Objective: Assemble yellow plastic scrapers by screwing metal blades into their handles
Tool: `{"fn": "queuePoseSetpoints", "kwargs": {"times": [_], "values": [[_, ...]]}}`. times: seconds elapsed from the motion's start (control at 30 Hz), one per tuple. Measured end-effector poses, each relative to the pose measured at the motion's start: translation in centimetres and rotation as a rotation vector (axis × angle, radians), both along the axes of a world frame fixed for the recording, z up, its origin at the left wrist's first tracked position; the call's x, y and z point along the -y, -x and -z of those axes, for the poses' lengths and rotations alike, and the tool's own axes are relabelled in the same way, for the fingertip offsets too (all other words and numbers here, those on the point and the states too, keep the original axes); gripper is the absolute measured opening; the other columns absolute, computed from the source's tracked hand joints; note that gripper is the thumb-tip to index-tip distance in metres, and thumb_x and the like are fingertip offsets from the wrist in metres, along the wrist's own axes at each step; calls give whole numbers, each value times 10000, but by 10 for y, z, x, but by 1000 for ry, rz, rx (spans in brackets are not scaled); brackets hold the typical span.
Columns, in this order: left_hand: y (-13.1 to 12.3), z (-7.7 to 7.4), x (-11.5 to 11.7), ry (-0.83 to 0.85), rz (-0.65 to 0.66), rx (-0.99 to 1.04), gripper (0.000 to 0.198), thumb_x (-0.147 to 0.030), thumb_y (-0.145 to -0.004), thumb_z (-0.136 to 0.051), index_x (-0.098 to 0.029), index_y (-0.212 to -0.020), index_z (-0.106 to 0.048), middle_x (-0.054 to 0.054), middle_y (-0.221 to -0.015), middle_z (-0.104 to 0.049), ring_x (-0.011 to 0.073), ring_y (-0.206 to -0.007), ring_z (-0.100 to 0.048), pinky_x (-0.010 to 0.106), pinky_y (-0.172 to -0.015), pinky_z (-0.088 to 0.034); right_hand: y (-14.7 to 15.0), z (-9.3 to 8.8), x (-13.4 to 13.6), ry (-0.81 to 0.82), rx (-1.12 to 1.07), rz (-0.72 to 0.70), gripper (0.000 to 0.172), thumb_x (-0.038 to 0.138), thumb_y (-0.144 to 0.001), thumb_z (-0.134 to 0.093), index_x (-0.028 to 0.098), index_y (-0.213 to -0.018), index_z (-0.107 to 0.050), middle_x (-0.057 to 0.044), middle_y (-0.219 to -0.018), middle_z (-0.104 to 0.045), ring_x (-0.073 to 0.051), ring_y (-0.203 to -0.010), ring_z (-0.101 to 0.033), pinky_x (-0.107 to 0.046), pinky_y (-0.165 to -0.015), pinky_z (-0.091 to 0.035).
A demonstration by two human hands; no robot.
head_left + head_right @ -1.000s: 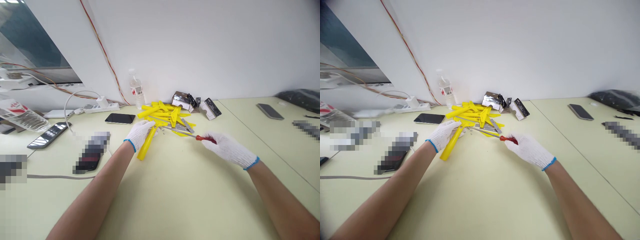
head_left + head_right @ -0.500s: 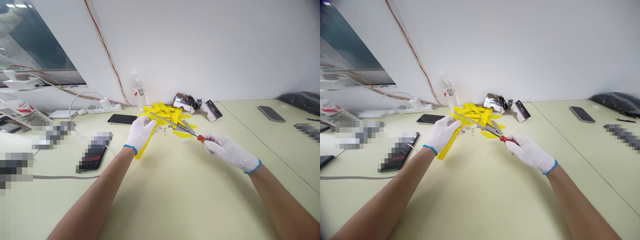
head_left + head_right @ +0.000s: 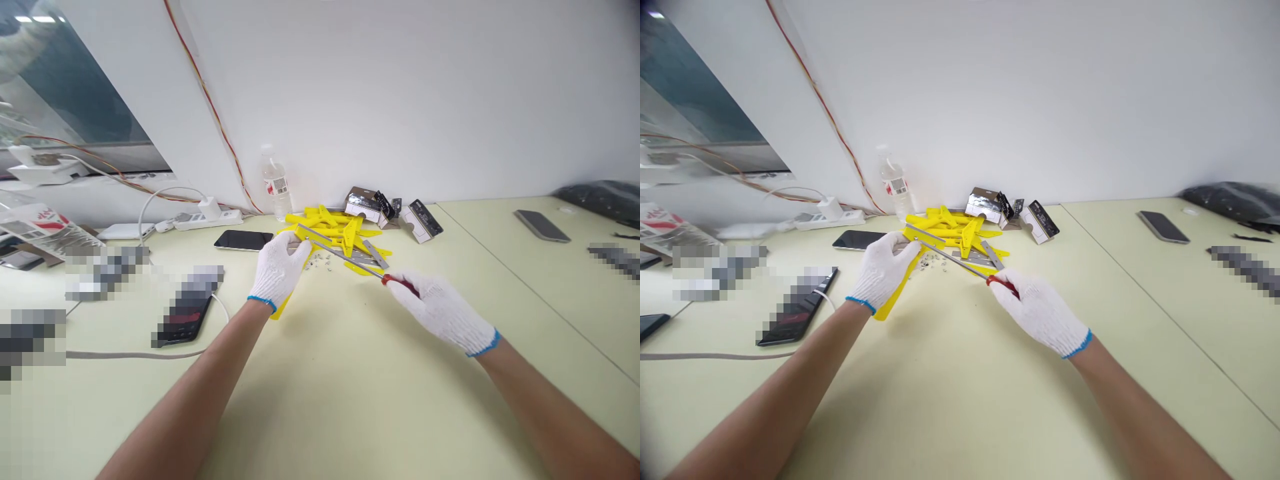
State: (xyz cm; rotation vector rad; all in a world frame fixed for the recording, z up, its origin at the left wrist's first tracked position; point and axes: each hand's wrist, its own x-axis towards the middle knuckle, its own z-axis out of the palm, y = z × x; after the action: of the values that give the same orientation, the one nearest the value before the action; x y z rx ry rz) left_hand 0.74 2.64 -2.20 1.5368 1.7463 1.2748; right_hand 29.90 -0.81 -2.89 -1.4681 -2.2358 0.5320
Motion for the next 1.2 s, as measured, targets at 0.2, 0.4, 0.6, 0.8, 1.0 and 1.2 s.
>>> {"fn": "queuePoseSetpoints", "kwargs": {"times": [0.2,0.4,0.6,0.8,1.0,1.2], "values": [[-3,1,1,23,21,17,243,-364,-889,-648,-178,-1014,-742,23,-1002,-805,171,-879,-748,251,-752,-559,1,1,0,10,0,7,403,497,-1078,-424,207,-903,-642,17,-710,-591,-135,-603,-506,-272,-594,-335],[-4,2,1,23,22,19,240,-355,-881,-653,-179,-1017,-743,27,-1007,-805,180,-907,-755,265,-776,-575,1,1,0,49,9,26,399,511,-1071,-424,216,-930,-653,25,-677,-573,-137,-576,-500,-272,-573,-323],[-5,-1,2,24,13,23,208,-331,-878,-652,-177,-987,-739,21,-985,-803,181,-893,-751,262,-758,-568,1,1,0,36,4,11,413,515,-1079,-416,211,-908,-636,15,-698,-586,-143,-597,-509,-273,-586,-324],[-5,-3,3,24,12,17,198,-317,-877,-651,-174,-977,-745,24,-951,-796,185,-873,-742,266,-740,-563,1,0,0,22,5,4,415,504,-1086,-409,206,-898,-628,6,-714,-598,-146,-604,-509,-278,-599,-334],[-5,0,2,9,7,-6,193,-313,-885,-641,-186,-987,-745,19,-964,-799,184,-871,-747,274,-757,-558,1,-2,1,33,4,9,406,502,-1077,-412,209,-911,-638,9,-696,-587,-143,-586,-498,-277,-585,-329],[-5,10,-1,-43,-31,-144,164,-322,-892,-621,-201,-948,-717,6,-883,-786,178,-833,-742,290,-759,-505,4,1,3,28,28,33,381,497,-1065,-431,214,-900,-624,16,-680,-566,-136,-573,-478,-274,-577,-318]]}}
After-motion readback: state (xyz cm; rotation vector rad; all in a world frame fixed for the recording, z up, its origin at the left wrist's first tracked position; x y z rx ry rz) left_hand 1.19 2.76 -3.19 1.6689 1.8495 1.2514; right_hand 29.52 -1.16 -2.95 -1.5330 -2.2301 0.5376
